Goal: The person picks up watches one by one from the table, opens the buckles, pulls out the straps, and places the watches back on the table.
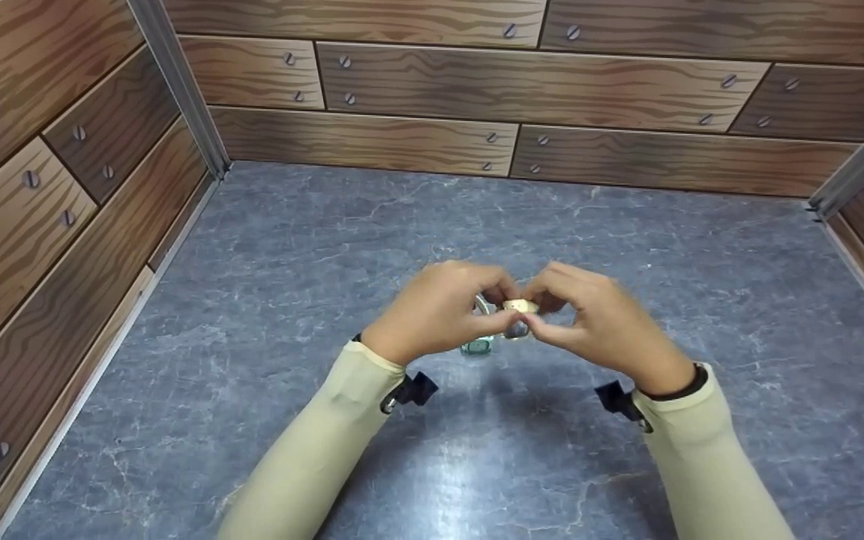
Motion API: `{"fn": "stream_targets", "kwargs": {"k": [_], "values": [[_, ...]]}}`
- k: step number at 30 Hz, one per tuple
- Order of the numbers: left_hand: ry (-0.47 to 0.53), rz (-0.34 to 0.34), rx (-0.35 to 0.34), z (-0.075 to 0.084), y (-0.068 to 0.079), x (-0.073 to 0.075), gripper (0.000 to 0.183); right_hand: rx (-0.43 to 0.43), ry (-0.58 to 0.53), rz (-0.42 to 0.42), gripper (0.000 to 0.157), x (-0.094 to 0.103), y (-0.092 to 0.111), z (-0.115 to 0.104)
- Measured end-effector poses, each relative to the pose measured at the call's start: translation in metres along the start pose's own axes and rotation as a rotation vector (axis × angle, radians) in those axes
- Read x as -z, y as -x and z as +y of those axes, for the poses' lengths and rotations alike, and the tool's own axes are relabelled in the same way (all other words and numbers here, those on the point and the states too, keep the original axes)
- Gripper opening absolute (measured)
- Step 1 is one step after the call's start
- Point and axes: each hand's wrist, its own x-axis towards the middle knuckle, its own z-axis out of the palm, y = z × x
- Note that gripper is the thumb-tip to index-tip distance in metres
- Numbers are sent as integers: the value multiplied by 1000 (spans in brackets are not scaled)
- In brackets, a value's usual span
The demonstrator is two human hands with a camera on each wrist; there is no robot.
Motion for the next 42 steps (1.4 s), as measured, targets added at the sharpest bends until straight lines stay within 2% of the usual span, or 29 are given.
{"fn": "stream_targets", "kwargs": {"k": [6,16,23,32,37,39,42], "values": [[-7,-1,-5,-1,0,0,13,-21,-7,-32,14,-2,0,0],[-35,31,-97,0,1,-3,6,-6,-41,-38,17,-2,1,-1],[99,77,-94,-1,2,-1,7,29,-84,-6,18,-2,-1,-3],[261,111,-150,-3,1,2,11,107,-195,68,20,-4,-4,0],[356,69,-112,-5,0,2,11,140,-178,91,24,-5,-4,1],[339,41,-82,-4,0,3,10,142,-163,91,24,-5,-3,2],[248,3,-41,-2,1,5,12,126,-162,68,23,-4,-2,2]]}}
